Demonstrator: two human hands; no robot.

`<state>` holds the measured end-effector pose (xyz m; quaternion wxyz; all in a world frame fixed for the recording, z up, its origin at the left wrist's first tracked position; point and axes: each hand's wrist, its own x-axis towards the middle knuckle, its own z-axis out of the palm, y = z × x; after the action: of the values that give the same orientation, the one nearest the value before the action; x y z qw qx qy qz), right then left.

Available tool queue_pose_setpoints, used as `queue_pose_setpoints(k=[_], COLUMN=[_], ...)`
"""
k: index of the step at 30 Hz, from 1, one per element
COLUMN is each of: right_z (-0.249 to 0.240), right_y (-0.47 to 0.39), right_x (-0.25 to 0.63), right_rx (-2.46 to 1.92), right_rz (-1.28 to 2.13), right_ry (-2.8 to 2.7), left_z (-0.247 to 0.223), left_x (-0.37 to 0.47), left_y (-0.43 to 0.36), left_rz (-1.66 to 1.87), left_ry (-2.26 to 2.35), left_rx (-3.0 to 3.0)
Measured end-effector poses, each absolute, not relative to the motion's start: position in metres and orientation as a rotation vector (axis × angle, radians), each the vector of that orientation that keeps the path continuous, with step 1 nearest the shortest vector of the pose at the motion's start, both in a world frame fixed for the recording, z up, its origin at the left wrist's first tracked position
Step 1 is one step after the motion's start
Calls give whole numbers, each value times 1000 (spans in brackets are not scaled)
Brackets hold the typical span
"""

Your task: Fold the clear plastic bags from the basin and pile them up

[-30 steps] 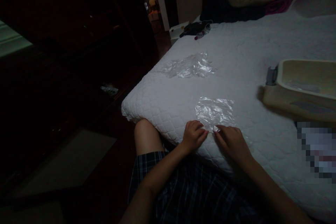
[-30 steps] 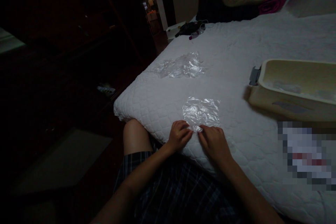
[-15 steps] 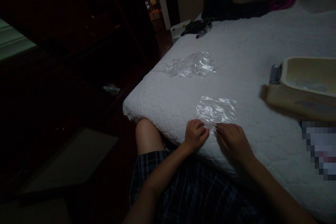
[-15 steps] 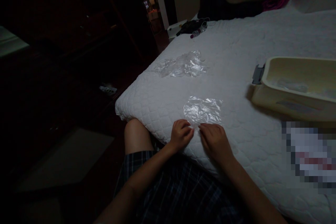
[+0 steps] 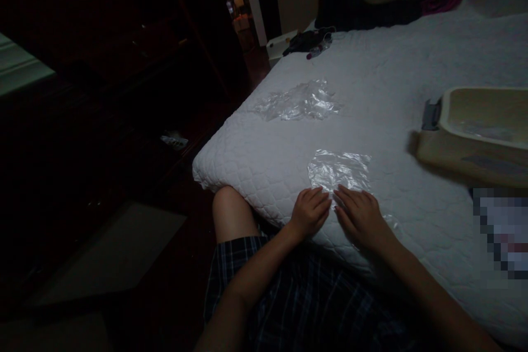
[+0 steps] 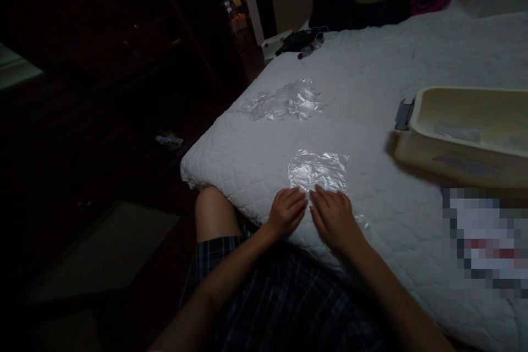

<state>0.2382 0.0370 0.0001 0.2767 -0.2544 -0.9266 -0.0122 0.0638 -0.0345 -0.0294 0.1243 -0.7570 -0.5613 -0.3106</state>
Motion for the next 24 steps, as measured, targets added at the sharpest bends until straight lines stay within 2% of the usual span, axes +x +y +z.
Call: queue_pose_setpoints(k=[11, 19, 24], right_z=[-1, 15, 33], right_y=[36, 59, 70], right_x=[236, 262, 282], right_rx=[-824, -798, -733], right_rz=[-3, 169, 394], right_ry=[-2503, -2394, -2464], left_z=[-27, -26, -33], left_x=[64, 66, 77], left_y=[-32, -36, -39], left_rz=[-994, -1078, -947], left_ry=[-1599, -1541, -1502], left_rx=[-2183, -2118, -2267])
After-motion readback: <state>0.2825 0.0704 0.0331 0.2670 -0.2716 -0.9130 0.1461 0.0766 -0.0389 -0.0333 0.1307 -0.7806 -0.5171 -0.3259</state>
